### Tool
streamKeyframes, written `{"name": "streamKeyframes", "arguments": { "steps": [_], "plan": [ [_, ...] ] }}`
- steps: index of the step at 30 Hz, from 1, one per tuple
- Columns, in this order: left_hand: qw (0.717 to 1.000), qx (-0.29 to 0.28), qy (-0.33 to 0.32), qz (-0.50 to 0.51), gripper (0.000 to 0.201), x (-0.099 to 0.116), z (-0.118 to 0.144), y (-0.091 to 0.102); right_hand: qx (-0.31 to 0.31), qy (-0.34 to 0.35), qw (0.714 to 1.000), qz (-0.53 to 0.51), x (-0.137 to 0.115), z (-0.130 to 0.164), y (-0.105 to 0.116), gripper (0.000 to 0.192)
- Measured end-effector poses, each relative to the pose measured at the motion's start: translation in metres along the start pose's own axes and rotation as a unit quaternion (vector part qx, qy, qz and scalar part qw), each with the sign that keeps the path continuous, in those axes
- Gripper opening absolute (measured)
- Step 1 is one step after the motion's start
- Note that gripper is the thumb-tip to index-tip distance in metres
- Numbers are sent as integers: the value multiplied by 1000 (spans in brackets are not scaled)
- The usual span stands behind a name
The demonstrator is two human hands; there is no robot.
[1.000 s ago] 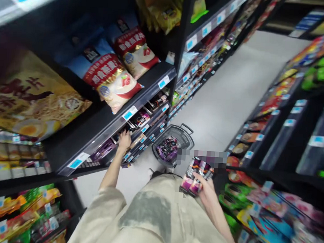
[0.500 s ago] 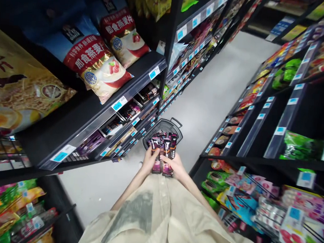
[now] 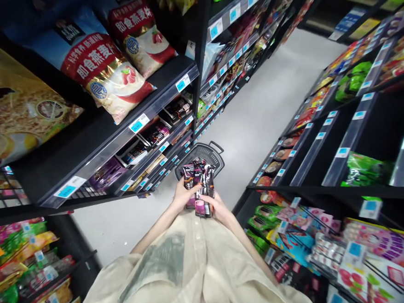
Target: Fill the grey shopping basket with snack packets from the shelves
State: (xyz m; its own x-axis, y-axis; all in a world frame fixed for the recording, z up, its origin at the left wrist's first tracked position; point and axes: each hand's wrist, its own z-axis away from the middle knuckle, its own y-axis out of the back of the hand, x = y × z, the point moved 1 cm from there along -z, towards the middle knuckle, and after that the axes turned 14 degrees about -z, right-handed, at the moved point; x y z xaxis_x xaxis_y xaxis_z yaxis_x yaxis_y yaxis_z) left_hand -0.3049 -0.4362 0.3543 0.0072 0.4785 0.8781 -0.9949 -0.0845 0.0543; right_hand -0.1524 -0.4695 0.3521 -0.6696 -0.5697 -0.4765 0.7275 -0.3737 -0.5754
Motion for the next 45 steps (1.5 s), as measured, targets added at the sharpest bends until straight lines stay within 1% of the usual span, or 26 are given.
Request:
{"name": "streamKeyframes", "arguments": {
  "steps": [2, 4, 6, 7, 9, 11, 13, 14, 15, 16, 17, 19, 21, 22, 24, 26, 28, 30, 32, 34, 36, 37, 40, 43, 45],
  "plan": [
    [996, 13, 48, 72, 54, -4, 0, 3, 23, 1, 999, -36, -1, 0, 5, 50],
    [986, 23, 93, 139, 50, -6, -1, 8, 47, -2, 997, -58, -2, -1, 9, 47],
    [976, 10, 121, 181, 44, -6, -1, 11, 46, 0, 998, -45, -2, -2, 13, 46],
    [973, -7, 129, 190, 43, -4, -1, 12, 32, 11, 999, -22, -2, -2, 13, 46],
    [973, -43, 133, 183, 44, 0, 2, 11, -4, 67, 996, 59, -3, -2, 10, 44],
    [979, -60, 124, 149, 50, 5, 5, 6, -16, 135, 975, 173, -5, -3, 4, 39],
    [988, -47, 102, 107, 56, 8, 8, -1, -2, 190, 943, 274, -6, -4, -2, 37],
    [992, -32, 89, 87, 58, 9, 8, -4, 4, 210, 930, 303, -7, -4, -5, 39],
    [995, -15, 76, 69, 58, 9, 9, -6, 3, 224, 922, 316, -7, -3, -6, 42],
    [997, 3, 63, 52, 59, 8, 9, -8, -5, 229, 922, 312, -7, -2, -7, 44],
    [998, 18, 53, 38, 58, 7, 8, -9, -19, 222, 930, 292, -7, -1, -7, 45],
    [998, 31, 44, 27, 59, 5, 8, -9, -35, 184, 960, 209, -5, 2, -4, 45],
    [998, 19, 48, 31, 59, 5, 10, -8, -29, 138, 983, 114, -3, 6, 0, 44],
    [998, 2, 49, 37, 59, 6, 11, -8, -22, 125, 989, 80, -3, 7, 2, 44],
    [997, -46, 39, 46, 60, 8, 13, -8, -17, 125, 990, 58, -4, 8, 3, 44],
    [994, -94, 18, 50, 61, 11, 15, -8, -22, 139, 988, 71, -6, 9, 3, 42],
    [992, -119, 5, 52, 61, 11, 15, -7, -37, 135, 987, 78, -9, 8, 3, 39],
    [991, -119, 19, 65, 58, 9, 13, -5, -52, 105, 991, 58, -10, 8, 5, 37],
    [988, -108, 57, 95, 56, 5, 11, -3, -62, 72, 995, 27, -9, 9, 10, 38],
    [982, -98, 97, 128, 56, 3, 8, -1, -65, 47, 997, 10, -6, 8, 16, 44],
    [977, -91, 117, 153, 58, 1, 5, 0, -60, 43, 997, 26, -4, 8, 19, 53],
    [976, -86, 121, 161, 58, 1, 4, -1, -57, 53, 996, 47, -4, 8, 20, 56],
    [979, -54, 119, 154, 55, -1, 2, -5, -59, 122, 981, 142, -6, 7, 16, 62],
    [988, -34, 84, 124, 53, -4, 2, -10, -50, 192, 953, 230, -8, 9, 12, 66],
    [989, -44, 63, 123, 55, -7, 4, -13, -30, 213, 941, 261, -9, 11, 13, 69]
  ]
}}
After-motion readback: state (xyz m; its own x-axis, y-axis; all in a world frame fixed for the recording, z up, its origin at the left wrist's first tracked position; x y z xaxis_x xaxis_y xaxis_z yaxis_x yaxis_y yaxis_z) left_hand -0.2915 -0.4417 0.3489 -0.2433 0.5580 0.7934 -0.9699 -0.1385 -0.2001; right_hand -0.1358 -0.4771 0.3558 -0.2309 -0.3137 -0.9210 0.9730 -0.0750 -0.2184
